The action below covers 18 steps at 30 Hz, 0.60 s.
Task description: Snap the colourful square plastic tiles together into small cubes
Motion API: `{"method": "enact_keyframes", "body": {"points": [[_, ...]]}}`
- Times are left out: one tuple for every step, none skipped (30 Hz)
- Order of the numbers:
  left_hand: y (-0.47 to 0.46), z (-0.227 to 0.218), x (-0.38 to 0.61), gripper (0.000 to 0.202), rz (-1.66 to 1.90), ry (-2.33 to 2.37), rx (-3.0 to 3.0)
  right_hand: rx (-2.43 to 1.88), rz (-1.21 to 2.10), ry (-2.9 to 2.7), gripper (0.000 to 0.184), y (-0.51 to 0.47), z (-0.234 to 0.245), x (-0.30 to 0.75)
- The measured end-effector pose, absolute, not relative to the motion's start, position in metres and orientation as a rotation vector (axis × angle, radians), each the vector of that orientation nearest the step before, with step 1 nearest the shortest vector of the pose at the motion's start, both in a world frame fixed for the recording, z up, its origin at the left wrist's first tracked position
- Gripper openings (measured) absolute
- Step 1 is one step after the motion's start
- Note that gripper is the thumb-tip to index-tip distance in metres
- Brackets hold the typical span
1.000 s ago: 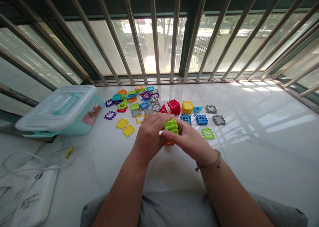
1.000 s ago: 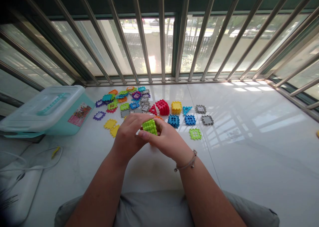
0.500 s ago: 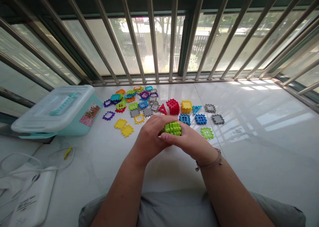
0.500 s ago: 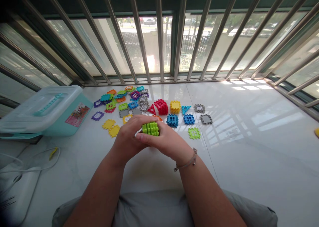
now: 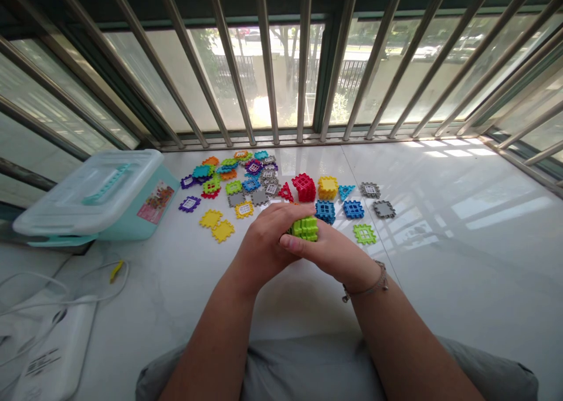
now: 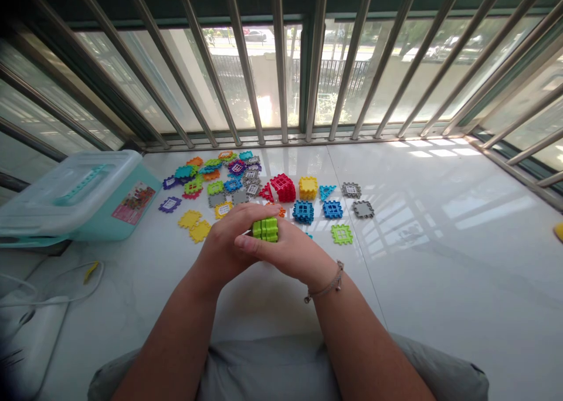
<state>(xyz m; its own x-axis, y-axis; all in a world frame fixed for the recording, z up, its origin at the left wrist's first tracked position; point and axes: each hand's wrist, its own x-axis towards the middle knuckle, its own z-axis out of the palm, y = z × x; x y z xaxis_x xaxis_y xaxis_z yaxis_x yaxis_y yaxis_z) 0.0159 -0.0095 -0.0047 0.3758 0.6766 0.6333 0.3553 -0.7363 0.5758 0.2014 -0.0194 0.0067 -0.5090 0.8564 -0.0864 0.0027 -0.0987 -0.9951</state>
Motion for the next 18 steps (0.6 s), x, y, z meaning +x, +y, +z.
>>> {"method": "enact_keyframes", "body": {"points": [[-0.01, -0.004, 0.016, 0.038, 1.306, 0.904, 2.296, -0.96, 1.68, -1.524, 0.054, -0.019, 0.006, 0.202], [-0.01, -0.004, 0.016, 0.038, 1.31, 0.904, 2.295, -0.957, 1.675, -1.524, 0.054, -0.019, 0.006, 0.202], [-0.01, -0.004, 0.016, 0.039, 1.313, 0.9, 2.295, -0.956, 1.665, -1.526, 0.053, -0.019, 0.006, 0.202], [-0.01, -0.004, 0.016, 0.04, 1.312, 0.892, 2.297, -0.955, 1.652, -1.53, 0.052, -0.019, 0.005, 0.202], [-0.01, -0.004, 0.017, 0.04, 1.313, 0.882, 2.299, -0.954, 1.639, -1.537, 0.052, -0.019, 0.005, 0.202], [-0.01, -0.003, 0.017, 0.04, 1.312, 0.875, 2.302, -0.953, 1.629, -1.545, 0.052, -0.019, 0.005, 0.202], [-0.01, -0.003, 0.017, 0.039, 1.311, 0.875, 2.303, -0.953, 1.623, -1.555, 0.052, -0.019, 0.005, 0.202], [-0.01, -0.002, 0.017, 0.037, 1.31, 0.883, 2.304, -0.955, 1.622, -1.565, 0.053, -0.018, 0.005, 0.203], [-0.01, -0.002, 0.017, 0.035, 1.31, 0.897, 2.304, -0.962, 1.628, -1.575, 0.054, -0.018, 0.005, 0.203], [-0.011, -0.001, 0.018, 0.034, 1.309, 0.916, 2.304, -0.974, 1.634, -1.585, 0.056, -0.018, 0.006, 0.204], [-0.011, -0.001, 0.018, 0.034, 1.309, 0.937, 2.303, -0.993, 1.638, -1.592, 0.057, -0.017, 0.006, 0.205], [-0.011, 0.0, 0.018, 0.036, 1.31, 0.957, 2.301, -1.012, 1.639, -1.595, 0.057, -0.017, 0.006, 0.206], [-0.011, 0.0, 0.018, 0.037, 1.315, 0.974, 2.299, -1.027, 1.64, -1.595, 0.058, -0.017, 0.007, 0.208], [-0.011, 0.0, 0.018, 0.039, 1.325, 0.987, 2.294, -1.036, 1.642, -1.593, 0.059, -0.017, 0.007, 0.209], [-0.012, 0.0, 0.018, 0.04, 1.337, 0.998, 2.288, -1.04, 1.646, -1.589, 0.06, -0.017, 0.007, 0.21], [-0.012, 0.0, 0.017, 0.041, 1.347, 1.007, 2.284, -1.039, 1.656, -1.582, 0.06, -0.017, 0.007, 0.211], [-0.012, 0.0, 0.017, 0.041, 1.357, 1.016, 2.282, -1.03, 1.676, -1.571, 0.059, -0.017, 0.007, 0.212], [-0.012, 0.0, 0.017, 0.041, 1.363, 1.026, 2.28, -1.017, 1.702, -1.554, 0.058, -0.017, 0.006, 0.212]]}}
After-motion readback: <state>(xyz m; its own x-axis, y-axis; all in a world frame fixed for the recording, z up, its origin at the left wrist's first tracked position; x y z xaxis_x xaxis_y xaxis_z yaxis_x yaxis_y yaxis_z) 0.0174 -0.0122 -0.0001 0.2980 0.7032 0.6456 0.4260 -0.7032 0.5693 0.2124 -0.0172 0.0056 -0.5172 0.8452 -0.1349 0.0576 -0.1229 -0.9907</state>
